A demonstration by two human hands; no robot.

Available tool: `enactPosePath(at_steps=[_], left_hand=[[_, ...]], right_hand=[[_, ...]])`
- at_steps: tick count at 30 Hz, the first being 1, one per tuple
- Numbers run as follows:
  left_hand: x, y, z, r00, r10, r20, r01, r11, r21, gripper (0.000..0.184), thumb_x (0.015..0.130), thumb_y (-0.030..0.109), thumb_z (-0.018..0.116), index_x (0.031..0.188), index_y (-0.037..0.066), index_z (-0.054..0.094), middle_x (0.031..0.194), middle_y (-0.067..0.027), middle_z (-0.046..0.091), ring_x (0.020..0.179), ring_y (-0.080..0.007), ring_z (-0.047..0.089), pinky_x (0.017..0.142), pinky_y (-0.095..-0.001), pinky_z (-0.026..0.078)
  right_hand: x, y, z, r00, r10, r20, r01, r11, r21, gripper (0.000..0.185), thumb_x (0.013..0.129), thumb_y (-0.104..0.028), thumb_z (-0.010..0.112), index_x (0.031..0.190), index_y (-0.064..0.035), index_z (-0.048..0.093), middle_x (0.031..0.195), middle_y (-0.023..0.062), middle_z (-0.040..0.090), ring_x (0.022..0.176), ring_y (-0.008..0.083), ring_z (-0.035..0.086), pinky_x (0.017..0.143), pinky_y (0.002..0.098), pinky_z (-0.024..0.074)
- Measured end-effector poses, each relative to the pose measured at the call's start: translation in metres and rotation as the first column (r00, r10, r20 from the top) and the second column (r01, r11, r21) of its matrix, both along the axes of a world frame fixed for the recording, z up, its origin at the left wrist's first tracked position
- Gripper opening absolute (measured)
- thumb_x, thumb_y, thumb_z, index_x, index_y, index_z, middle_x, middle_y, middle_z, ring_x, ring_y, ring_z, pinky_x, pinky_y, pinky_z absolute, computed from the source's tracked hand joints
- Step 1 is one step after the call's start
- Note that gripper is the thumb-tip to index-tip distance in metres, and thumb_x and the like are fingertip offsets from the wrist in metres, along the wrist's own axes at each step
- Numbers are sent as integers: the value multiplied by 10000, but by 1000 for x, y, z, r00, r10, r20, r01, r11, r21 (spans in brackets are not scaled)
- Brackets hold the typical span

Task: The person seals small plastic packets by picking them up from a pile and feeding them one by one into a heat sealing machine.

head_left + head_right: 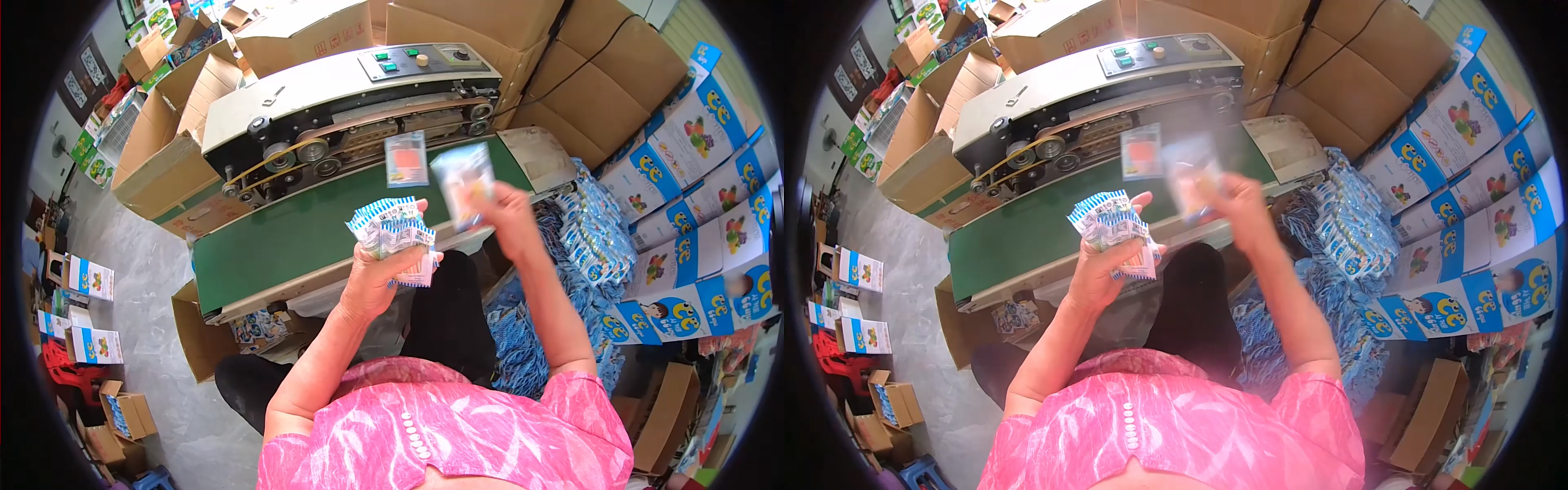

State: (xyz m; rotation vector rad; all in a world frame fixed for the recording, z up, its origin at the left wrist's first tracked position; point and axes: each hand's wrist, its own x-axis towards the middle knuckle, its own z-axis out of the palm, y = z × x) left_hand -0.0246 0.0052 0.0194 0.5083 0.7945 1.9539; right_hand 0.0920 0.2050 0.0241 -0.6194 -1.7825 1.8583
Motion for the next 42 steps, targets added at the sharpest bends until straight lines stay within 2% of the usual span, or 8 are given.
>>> enactPosePath(at_steps=[3,15,18,20,23,31,36,42], left_hand=[[-7,-2,-8,998,-7,-60,3,998,-69,281,815,-14,634,1090,22,589,930,-75,658,751,-201,675,701,-348,569],[-6,-3,-4,985,161,-62,-165,984,-60,277,798,-51,683,1053,46,632,952,-41,686,841,-137,660,759,-295,538],[-8,-4,-7,977,212,-20,-212,975,-59,248,821,-29,674,1054,48,636,967,-37,688,848,-127,656,764,-289,533],[-9,-1,-9,970,242,-1,-241,968,-63,234,832,-19,669,1055,49,639,975,-36,688,851,-122,654,767,-286,531],[-9,3,-14,972,230,57,-227,973,-48,197,866,15,634,1059,56,627,991,-38,682,870,-136,659,786,-298,530],[-3,5,-15,979,200,39,-197,978,-62,199,880,42,629,1078,62,621,991,-48,683,869,-162,670,764,-316,545],[-3,4,-6,986,158,58,-155,987,-50,202,879,77,657,1074,34,626,962,-53,685,813,-177,682,716,-325,563],[0,4,-9,990,138,2,-137,988,-70,206,870,50,663,1070,31,620,958,-69,682,788,-204,691,696,-352,578]], right_hand=[[-1,69,-1,928,-373,7,373,928,16,241,871,-208,678,998,-3,673,855,73,686,690,137,652,537,236,537],[-50,117,-7,933,-204,296,168,976,142,324,784,-262,758,943,8,673,906,91,672,790,179,651,600,298,537],[-39,76,-10,890,-450,-72,245,338,909,236,828,-179,702,951,19,664,891,60,663,738,114,610,700,251,518],[-30,16,8,997,43,72,-72,873,483,235,826,-137,695,994,25,668,904,43,664,802,93,601,773,247,489],[-22,-42,12,926,373,62,-376,926,38,239,831,-104,691,1027,31,669,936,44,671,837,82,598,769,237,487],[-13,-49,-16,975,194,-110,-196,980,-15,226,875,-101,652,1065,22,657,932,56,676,790,93,631,700,239,529],[1,39,-8,960,-278,-8,277,959,-65,178,919,-146,595,982,16,635,852,78,674,732,157,669,515,258,562],[-19,141,-13,900,-410,149,403,912,75,205,900,-170,626,948,27,650,857,86,677,688,157,661,507,256,554]])
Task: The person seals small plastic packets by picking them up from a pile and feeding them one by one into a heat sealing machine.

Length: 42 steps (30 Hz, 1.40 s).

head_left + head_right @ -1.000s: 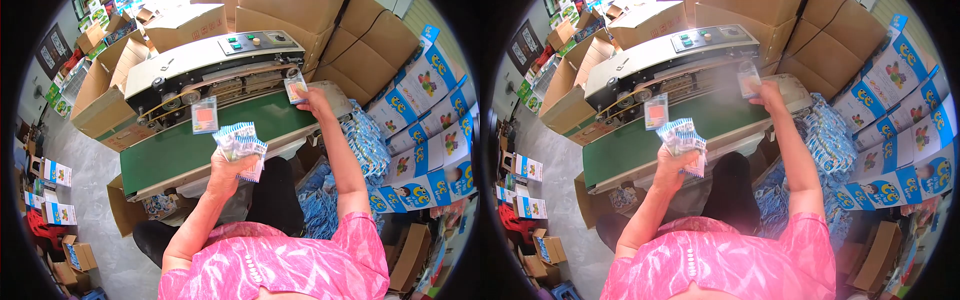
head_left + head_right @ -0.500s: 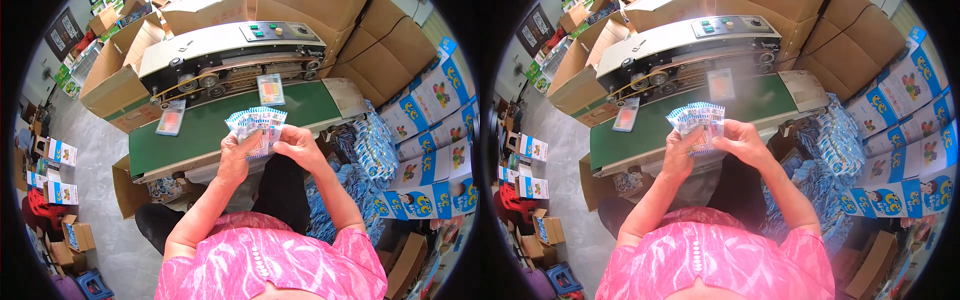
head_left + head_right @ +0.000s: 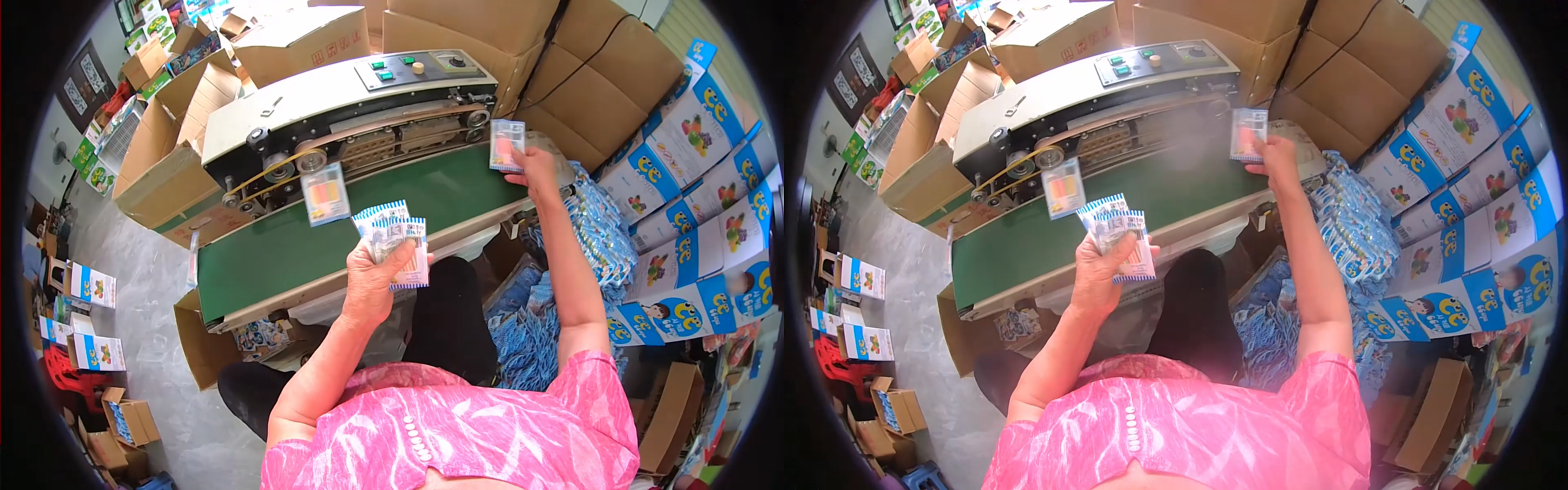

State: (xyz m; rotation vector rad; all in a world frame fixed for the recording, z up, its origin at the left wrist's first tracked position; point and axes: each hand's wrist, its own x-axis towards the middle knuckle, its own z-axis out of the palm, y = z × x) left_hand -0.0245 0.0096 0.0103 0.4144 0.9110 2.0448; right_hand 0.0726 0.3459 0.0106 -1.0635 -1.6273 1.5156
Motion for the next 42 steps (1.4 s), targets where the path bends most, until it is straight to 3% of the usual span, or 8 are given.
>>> enactPosePath(at_steps=[9,11,13,18,20,32,39,42], left_hand=[[-9,2,-5,991,126,-47,-127,991,-31,215,862,32,672,1070,55,624,969,-30,680,810,-136,661,710,-289,543],[-8,6,-7,989,139,-53,-140,990,-21,216,867,43,671,1076,60,621,983,-26,678,829,-127,653,709,-281,536],[-4,13,-8,985,156,-76,-156,988,14,216,878,64,668,1088,69,616,1011,-16,673,867,-110,639,707,-265,522],[5,21,-1,990,143,9,-143,983,113,209,914,149,640,1104,71,604,1040,-29,662,921,-131,637,749,-288,543],[7,19,12,991,124,50,-126,991,38,222,934,204,611,1110,70,598,1047,-44,658,949,-152,639,778,-311,556],[4,13,3,998,-43,-41,38,994,-98,282,974,229,532,1176,34,531,1051,-119,655,920,-238,671,818,-390,579],[-2,11,-1,1000,-10,-4,10,1000,-21,281,964,214,552,1182,36,548,1086,-94,655,982,-218,648,844,-377,544],[-2,13,-3,996,37,81,-37,999,-13,291,958,198,563,1197,32,545,1095,-78,658,1023,-209,631,873,-367,515]], right_hand=[[-24,-56,2,958,-129,256,-104,675,730,216,777,-169,738,916,-17,675,799,29,643,707,111,589,610,245,491],[-14,-133,28,862,494,114,-507,833,221,231,732,-110,769,915,-4,675,796,9,631,718,95,560,647,242,472],[-14,-183,21,784,619,41,-540,649,536,215,719,-60,778,904,-18,677,801,-10,622,711,79,548,638,228,466],[-4,-200,5,878,467,-105,-332,751,570,124,804,-139,739,883,-47,712,871,33,669,692,70,575,591,220,455],[5,-178,-3,899,329,-290,-310,944,112,180,824,-106,724,971,-12,681,923,67,672,787,86,630,606,220,508],[-22,7,2,978,160,133,-155,987,-52,322,904,-280,635,1055,3,649,924,74,677,758,147,643,557,282,542],[-24,-58,8,938,-66,341,-179,749,638,272,818,-241,711,952,-5,687,870,27,664,750,106,597,658,254,501],[-7,-146,24,804,589,81,-591,776,221,214,810,-161,705,954,-4,684,830,26,658,791,82,593,691,254,497]])
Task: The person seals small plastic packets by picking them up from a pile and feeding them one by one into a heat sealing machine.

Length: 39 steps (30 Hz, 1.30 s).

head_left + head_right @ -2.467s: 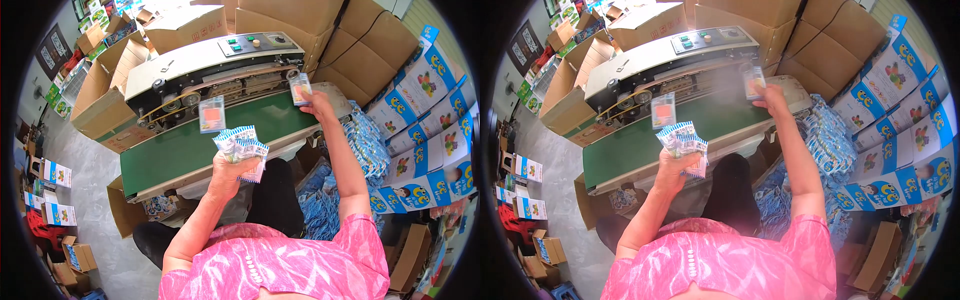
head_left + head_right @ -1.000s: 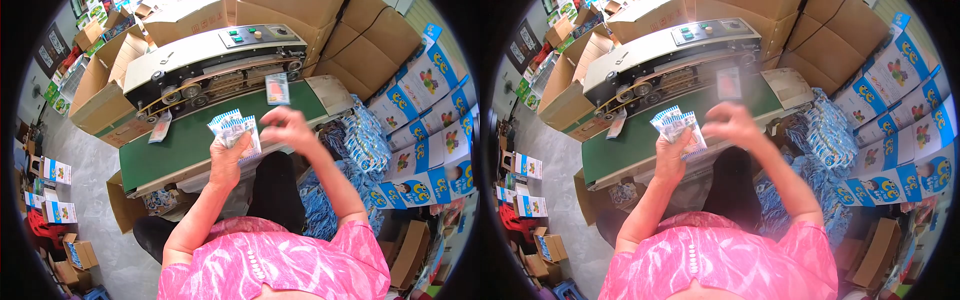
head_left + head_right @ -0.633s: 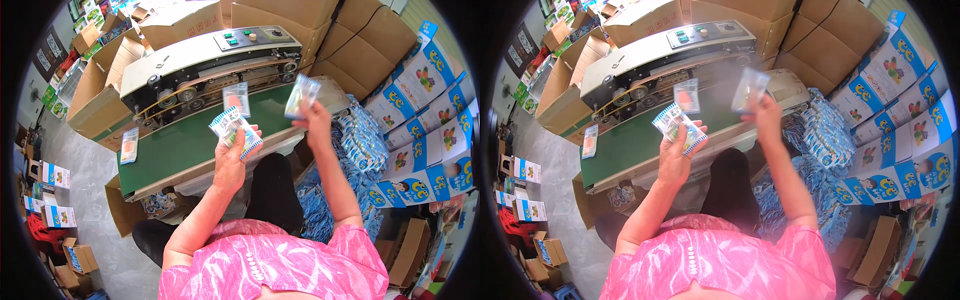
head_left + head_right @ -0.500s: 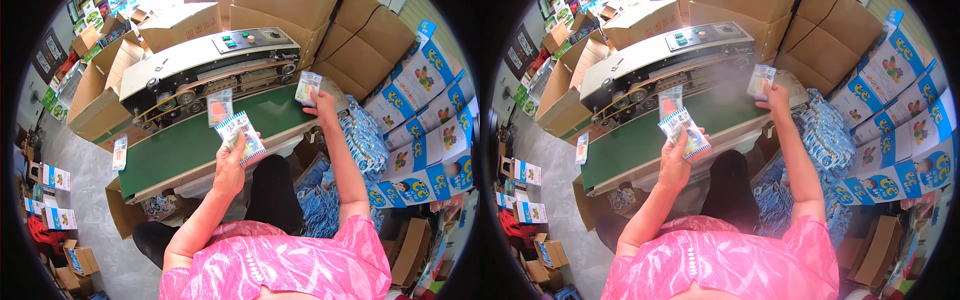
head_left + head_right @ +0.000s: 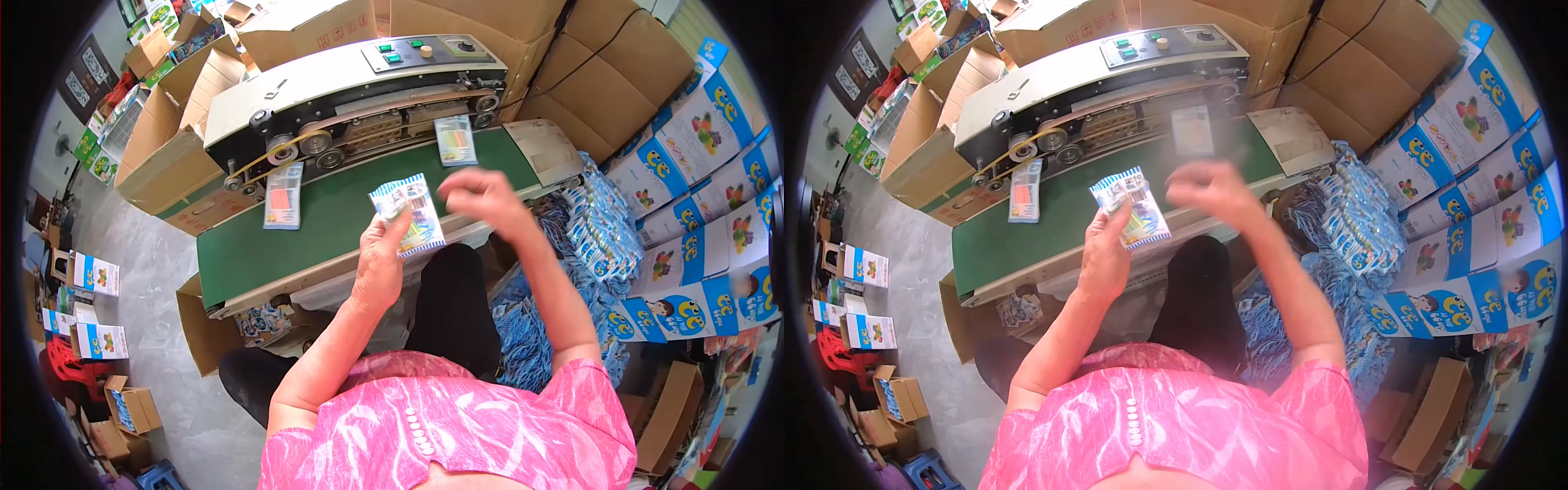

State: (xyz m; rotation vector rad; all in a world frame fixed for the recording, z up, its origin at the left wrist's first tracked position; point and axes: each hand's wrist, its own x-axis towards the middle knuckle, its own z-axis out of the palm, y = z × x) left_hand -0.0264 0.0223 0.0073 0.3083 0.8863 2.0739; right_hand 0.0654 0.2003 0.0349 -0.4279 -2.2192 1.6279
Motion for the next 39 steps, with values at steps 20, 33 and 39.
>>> enactPosePath(at_steps=[20,33,39], left_hand=[[7,-8,-5,895,-46,-444,22,998,-59,234,859,-16,626,1082,55,637,1302,-87,529,1149,-169,519,935,-317,447],[36,-31,-31,840,-145,-522,97,988,-118,199,835,-41,655,1023,22,654,1186,-72,578,1013,-106,563,858,-225,452],[9,-48,-35,482,82,-873,-295,953,-73,150,825,-43,669,958,27,670,1041,-52,624,895,-104,589,764,-217,478]], right_hand=[[-24,152,-32,938,-244,247,309,910,-276,267,894,-269,648,978,-16,637,791,41,649,584,104,600,481,218,498],[179,49,-125,789,288,542,-536,753,381,418,683,-134,755,1073,-33,642,1047,156,628,1021,307,587,894,395,459],[182,18,-168,672,267,690,-616,719,321,483,672,-194,764,1100,-35,608,1068,184,616,1028,366,581,893,429,462]])
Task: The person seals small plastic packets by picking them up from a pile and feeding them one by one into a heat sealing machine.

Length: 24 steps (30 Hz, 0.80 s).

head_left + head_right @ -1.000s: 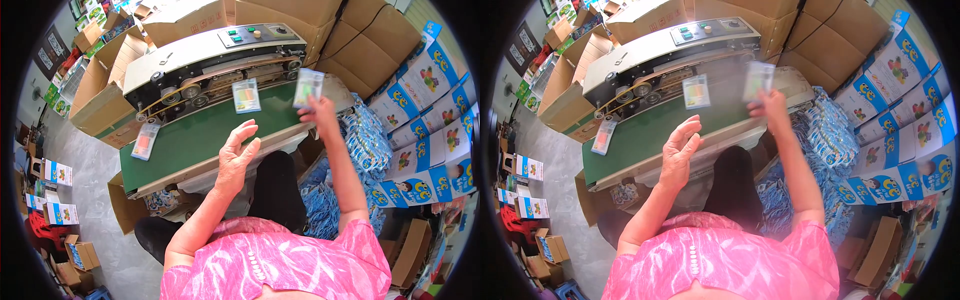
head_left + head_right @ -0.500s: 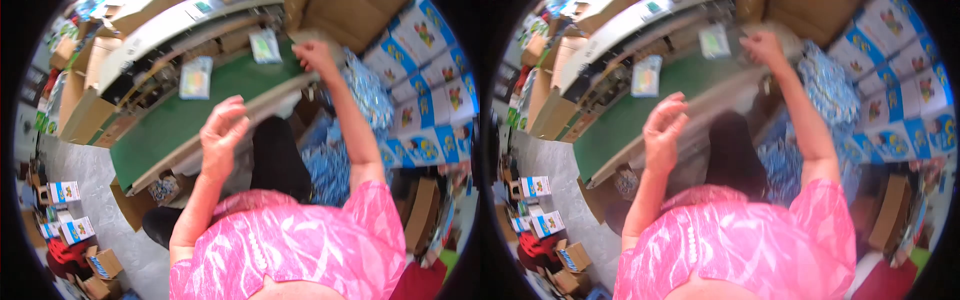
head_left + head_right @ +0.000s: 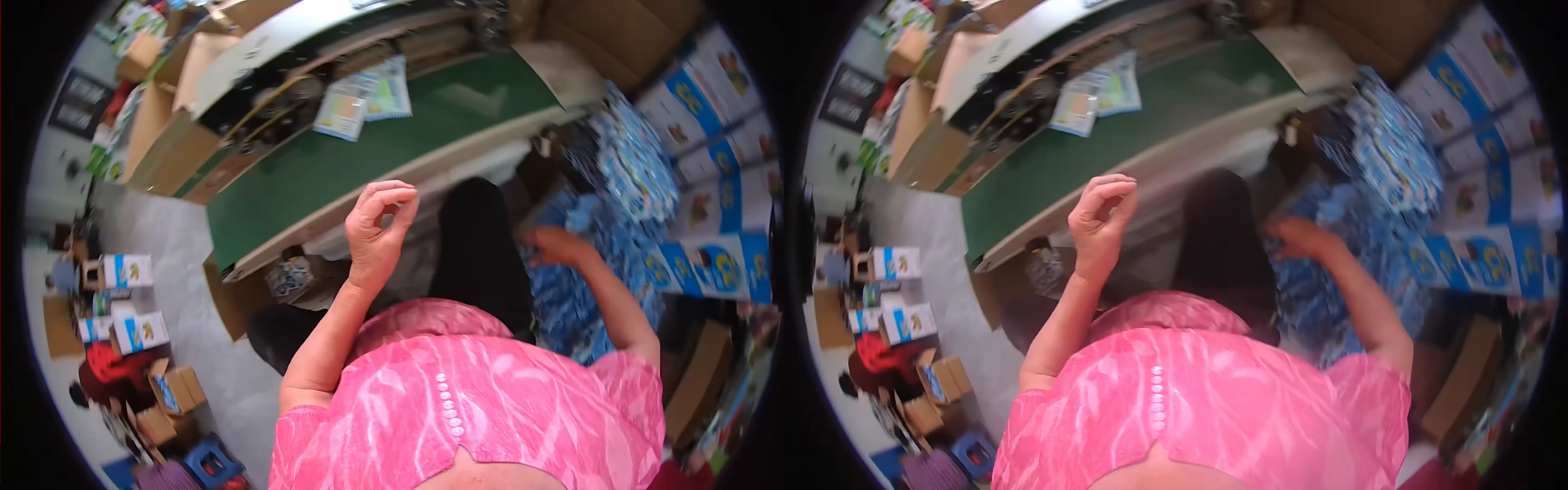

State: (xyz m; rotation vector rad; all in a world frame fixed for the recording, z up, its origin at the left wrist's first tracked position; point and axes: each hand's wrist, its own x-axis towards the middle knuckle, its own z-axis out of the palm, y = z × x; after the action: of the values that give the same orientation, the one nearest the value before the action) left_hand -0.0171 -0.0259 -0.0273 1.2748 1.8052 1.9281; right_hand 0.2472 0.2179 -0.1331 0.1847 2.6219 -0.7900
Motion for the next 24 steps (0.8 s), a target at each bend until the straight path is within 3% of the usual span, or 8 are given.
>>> enactPosePath(at_steps=[1,4,12,16,19,20,22,24], left_hand=[[-8,-7,1,997,69,-14,-69,998,-2,138,822,-40,675,941,29,671,1015,-49,626,870,-102,589,732,-218,480],[-24,-24,9,977,205,-49,-205,979,0,114,816,-33,686,908,32,674,962,-43,629,819,-99,588,669,-219,484],[-70,-66,29,807,524,-273,-536,844,36,111,816,-32,685,908,27,666,999,-41,614,816,-85,567,687,-189,461],[-88,-97,29,744,608,-277,-636,771,-18,197,778,66,754,955,52,669,1035,-63,628,889,-171,590,689,-272,488],[-115,-109,41,319,568,-758,-825,560,73,363,780,277,760,1046,58,645,1130,-84,606,1054,-261,548,839,-369,458],[-126,-110,37,311,574,-758,-833,548,73,363,780,277,760,1046,58,645,1130,-84,606,1054,-261,548,839,-369,458],[-141,-101,29,512,482,-711,-835,474,-280,535,749,396,739,1144,64,599,1195,-131,580,1194,-298,470,977,-447,355],[-146,-102,34,488,437,-756,-859,393,-328,511,768,385,715,1145,60,599,1171,-129,591,1167,-304,495,944,-447,385]], right_hand=[[-2,-5,8,991,-3,133,0,1000,24,463,672,-214,762,1070,-31,610,1033,189,623,1005,375,589,873,438,472],[1,-10,9,998,61,9,-61,998,31,387,693,-210,727,1006,-14,612,984,206,623,951,390,600,821,461,490],[-7,-27,-7,975,159,155,-206,908,364,181,623,-125,668,786,-49,683,816,187,662,784,394,643,688,466,528],[-5,-22,-19,982,173,80,-191,904,382,128,623,-112,649,725,-47,691,771,203,657,760,391,650,681,474,530],[-10,-21,-20,989,143,48,-151,922,355,125,651,-112,628,720,-29,692,767,226,650,763,393,652,689,487,526],[-9,-23,-20,991,127,42,-133,928,348,124,657,-116,627,718,-29,691,763,225,649,758,395,650,687,490,524],[-4,-21,-22,992,121,37,-126,928,351,123,664,-119,625,717,-29,691,758,225,648,753,398,648,684,492,521],[-2,-20,-33,997,77,19,-78,924,374,134,599,-115,659,706,-36,680,756,224,634,751,402,635,664,479,515]])
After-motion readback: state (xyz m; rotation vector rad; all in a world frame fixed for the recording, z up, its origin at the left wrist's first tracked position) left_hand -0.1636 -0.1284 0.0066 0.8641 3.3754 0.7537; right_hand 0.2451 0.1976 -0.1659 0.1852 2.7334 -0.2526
